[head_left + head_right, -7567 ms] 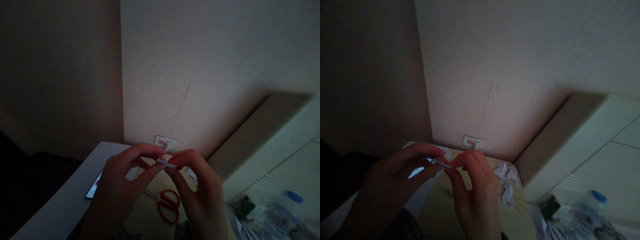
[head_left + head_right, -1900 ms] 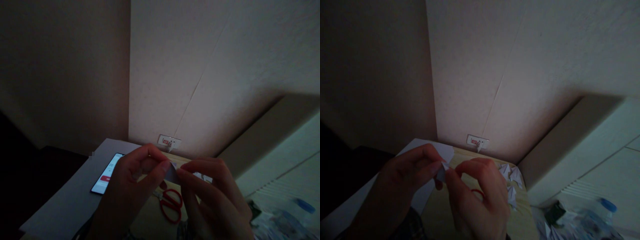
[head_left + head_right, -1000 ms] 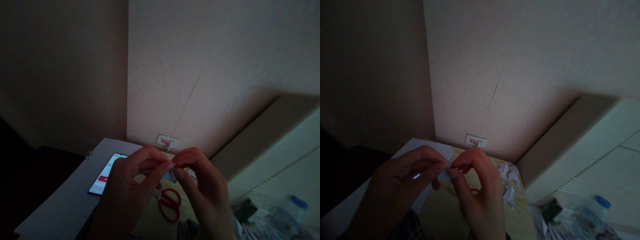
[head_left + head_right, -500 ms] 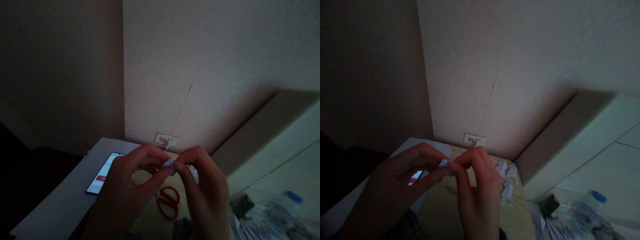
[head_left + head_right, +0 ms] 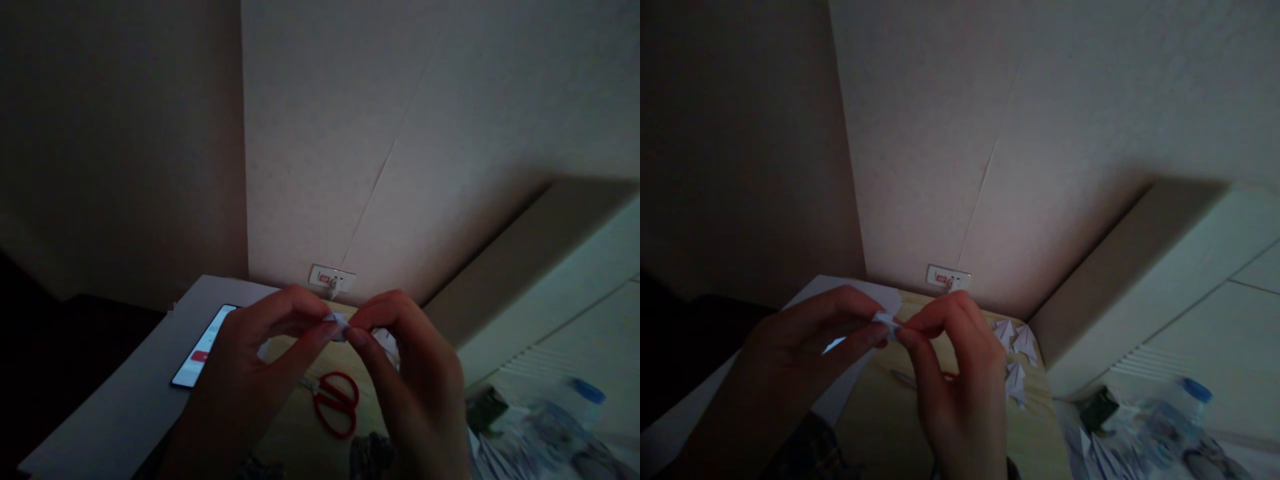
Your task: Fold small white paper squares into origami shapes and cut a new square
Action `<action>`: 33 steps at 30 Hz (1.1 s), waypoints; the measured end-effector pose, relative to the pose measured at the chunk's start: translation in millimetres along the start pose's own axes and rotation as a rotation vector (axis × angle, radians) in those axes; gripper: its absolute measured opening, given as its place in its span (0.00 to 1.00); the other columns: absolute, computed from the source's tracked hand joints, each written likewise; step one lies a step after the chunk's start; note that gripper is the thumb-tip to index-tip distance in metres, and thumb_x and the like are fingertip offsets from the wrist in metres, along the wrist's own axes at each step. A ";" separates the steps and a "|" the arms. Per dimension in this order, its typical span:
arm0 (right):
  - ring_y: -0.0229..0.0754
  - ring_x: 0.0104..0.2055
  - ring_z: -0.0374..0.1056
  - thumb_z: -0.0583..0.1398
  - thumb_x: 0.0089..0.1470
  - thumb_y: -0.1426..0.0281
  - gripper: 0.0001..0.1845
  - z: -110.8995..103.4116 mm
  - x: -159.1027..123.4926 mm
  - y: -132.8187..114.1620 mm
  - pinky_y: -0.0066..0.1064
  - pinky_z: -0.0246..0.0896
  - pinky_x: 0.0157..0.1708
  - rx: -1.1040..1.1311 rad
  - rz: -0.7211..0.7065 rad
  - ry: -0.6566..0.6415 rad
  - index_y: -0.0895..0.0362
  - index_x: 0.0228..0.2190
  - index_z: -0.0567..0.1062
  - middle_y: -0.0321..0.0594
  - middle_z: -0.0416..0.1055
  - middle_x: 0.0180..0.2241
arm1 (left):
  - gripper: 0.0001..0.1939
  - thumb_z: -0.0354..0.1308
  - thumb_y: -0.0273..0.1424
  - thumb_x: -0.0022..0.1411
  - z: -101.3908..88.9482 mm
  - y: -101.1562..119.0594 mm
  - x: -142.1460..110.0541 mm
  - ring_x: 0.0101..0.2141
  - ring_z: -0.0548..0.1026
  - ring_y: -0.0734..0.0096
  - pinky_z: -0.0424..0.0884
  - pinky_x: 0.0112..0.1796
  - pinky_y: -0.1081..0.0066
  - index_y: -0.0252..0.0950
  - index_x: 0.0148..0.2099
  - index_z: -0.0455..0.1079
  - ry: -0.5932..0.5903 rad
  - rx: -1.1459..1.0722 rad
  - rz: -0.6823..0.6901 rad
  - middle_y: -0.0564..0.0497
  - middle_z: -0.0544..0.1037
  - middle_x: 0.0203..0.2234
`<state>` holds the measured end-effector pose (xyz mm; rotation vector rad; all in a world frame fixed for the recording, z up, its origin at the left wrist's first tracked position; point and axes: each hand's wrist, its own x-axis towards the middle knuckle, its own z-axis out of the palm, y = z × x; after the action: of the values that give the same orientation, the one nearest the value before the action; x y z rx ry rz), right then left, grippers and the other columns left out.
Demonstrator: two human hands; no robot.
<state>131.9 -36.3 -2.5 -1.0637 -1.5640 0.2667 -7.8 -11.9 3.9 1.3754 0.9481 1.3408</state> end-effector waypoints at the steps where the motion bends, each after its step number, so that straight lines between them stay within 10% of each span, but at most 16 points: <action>1: 0.33 0.29 0.65 0.62 0.57 0.75 0.10 0.0 -0.3 -0.6 0.24 0.61 0.29 -0.008 -0.002 0.005 0.54 0.25 0.72 0.29 0.68 0.25 | 0.06 0.65 0.30 0.53 -0.2 -0.3 0.2 0.27 0.78 0.73 0.74 0.32 0.78 0.43 0.25 0.73 -0.006 0.001 0.003 0.59 0.78 0.21; 26: 0.31 0.28 0.61 0.55 0.62 0.73 0.12 4.9 -3.5 0.2 0.23 0.55 0.26 -0.034 -0.038 -0.064 0.54 0.26 0.66 0.28 0.63 0.25 | 0.04 0.65 0.28 0.50 -2.9 -0.7 -2.0 0.26 0.75 0.78 0.70 0.30 0.82 0.44 0.27 0.75 -0.035 0.027 -0.005 0.62 0.77 0.23; 33: 0.31 0.30 0.64 0.60 0.59 0.72 0.06 2.6 -5.0 1.9 0.22 0.59 0.30 0.040 -0.006 -0.037 0.52 0.30 0.70 0.27 0.67 0.28 | 0.04 0.64 0.30 0.55 -4.6 -8.7 1.6 0.24 0.74 0.79 0.67 0.27 0.81 0.42 0.28 0.73 -0.203 0.183 0.128 0.61 0.76 0.22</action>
<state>130.1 -37.9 -7.9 -1.0274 -1.5887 0.3143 -11.5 -7.8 -4.4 1.7022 0.8731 1.2029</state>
